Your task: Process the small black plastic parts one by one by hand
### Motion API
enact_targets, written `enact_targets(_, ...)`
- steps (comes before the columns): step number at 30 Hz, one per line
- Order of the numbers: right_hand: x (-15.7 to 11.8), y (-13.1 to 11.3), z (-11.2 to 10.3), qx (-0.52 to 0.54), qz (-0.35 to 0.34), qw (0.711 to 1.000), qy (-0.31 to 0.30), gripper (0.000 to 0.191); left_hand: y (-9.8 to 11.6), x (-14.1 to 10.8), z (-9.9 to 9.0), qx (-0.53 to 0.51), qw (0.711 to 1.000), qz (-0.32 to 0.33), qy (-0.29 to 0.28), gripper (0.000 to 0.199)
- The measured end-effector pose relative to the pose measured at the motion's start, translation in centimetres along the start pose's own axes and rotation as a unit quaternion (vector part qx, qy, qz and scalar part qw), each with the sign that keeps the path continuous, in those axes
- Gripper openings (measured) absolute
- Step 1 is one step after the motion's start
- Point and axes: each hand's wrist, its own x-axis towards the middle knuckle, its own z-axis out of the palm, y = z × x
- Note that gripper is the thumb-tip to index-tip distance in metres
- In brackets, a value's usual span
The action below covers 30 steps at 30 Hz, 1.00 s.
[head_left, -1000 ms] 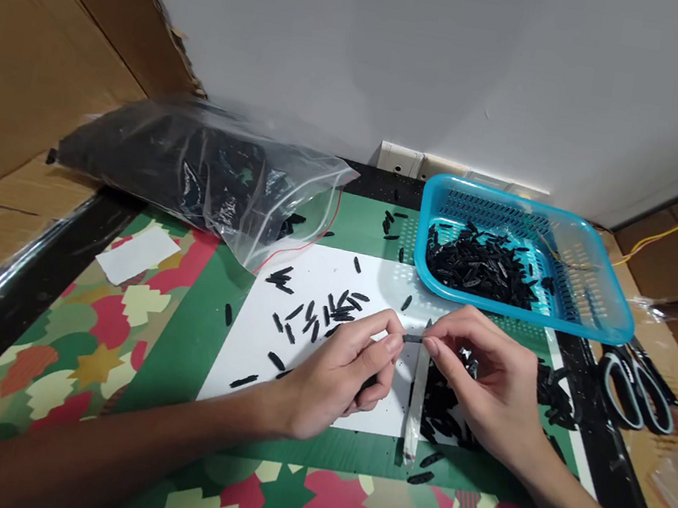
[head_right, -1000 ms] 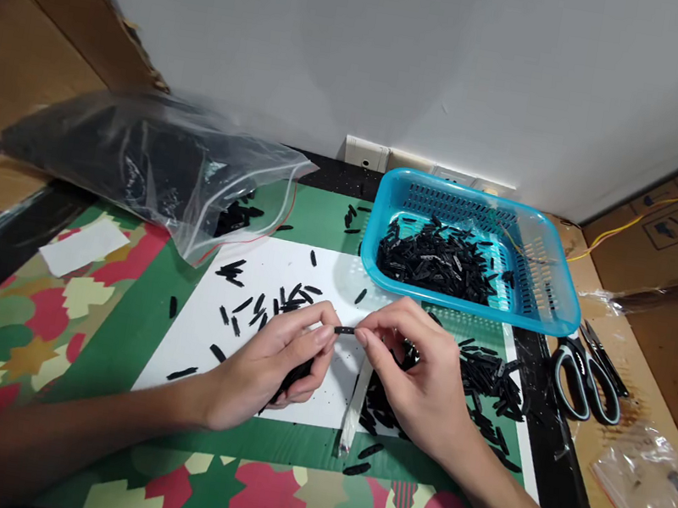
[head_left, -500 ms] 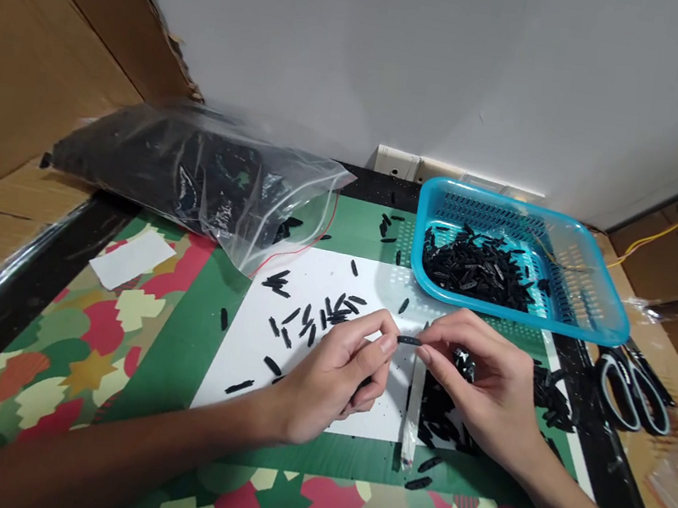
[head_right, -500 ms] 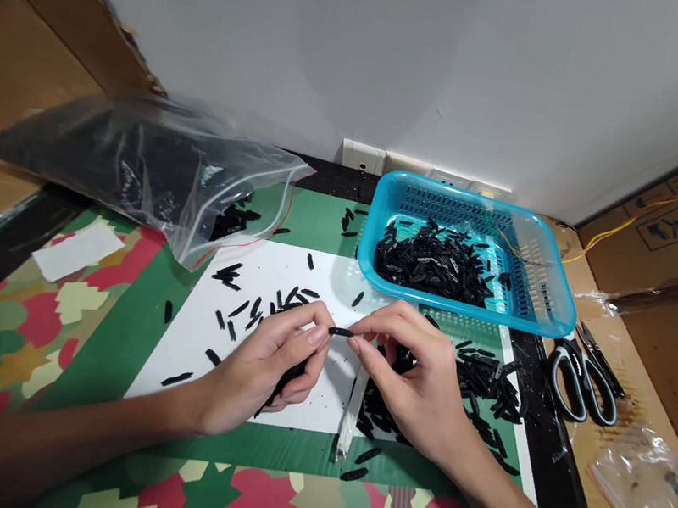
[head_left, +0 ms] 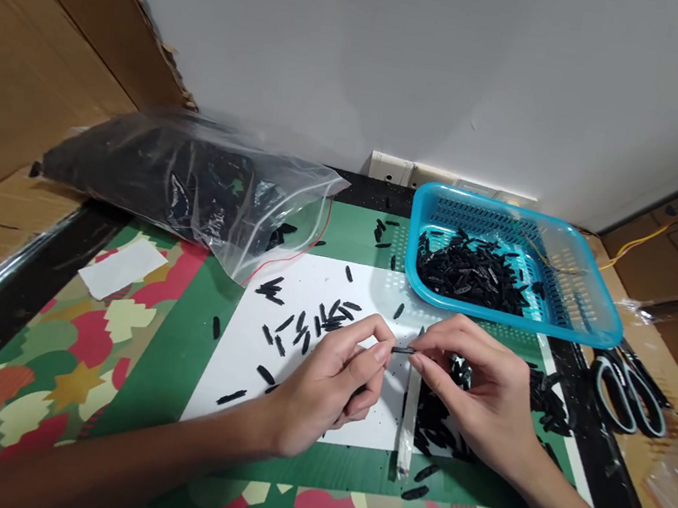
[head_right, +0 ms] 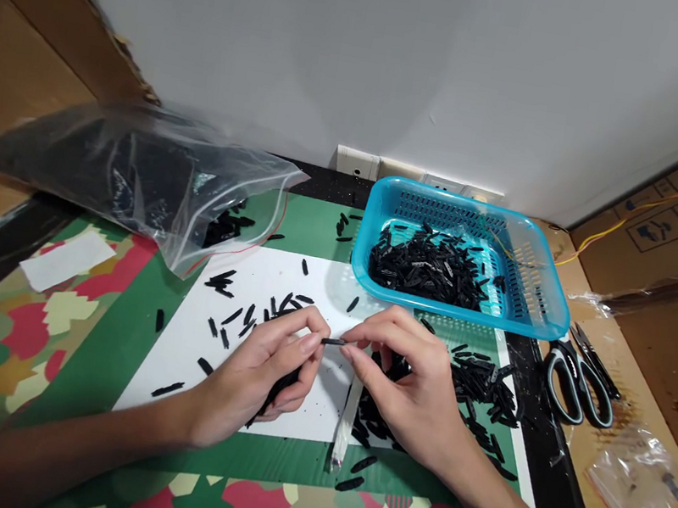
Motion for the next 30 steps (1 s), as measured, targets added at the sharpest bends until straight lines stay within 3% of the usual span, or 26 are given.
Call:
enact_targets(22, -0.07, 0.09, -0.09, 0.019, 0.032, 0.999, -0.01, 0.004, -0.42, 0.12, -0.14, -0.014, 1.0, 0.008, -0.005, 0.034)
enact_targets(30, -0.02, -0.14, -0.16, 0.01, 0.008, 1.0, -0.003, 0.008, -0.33, 0.09, -0.2, -0.005, 1.0, 0.004, -0.01, 0.033)
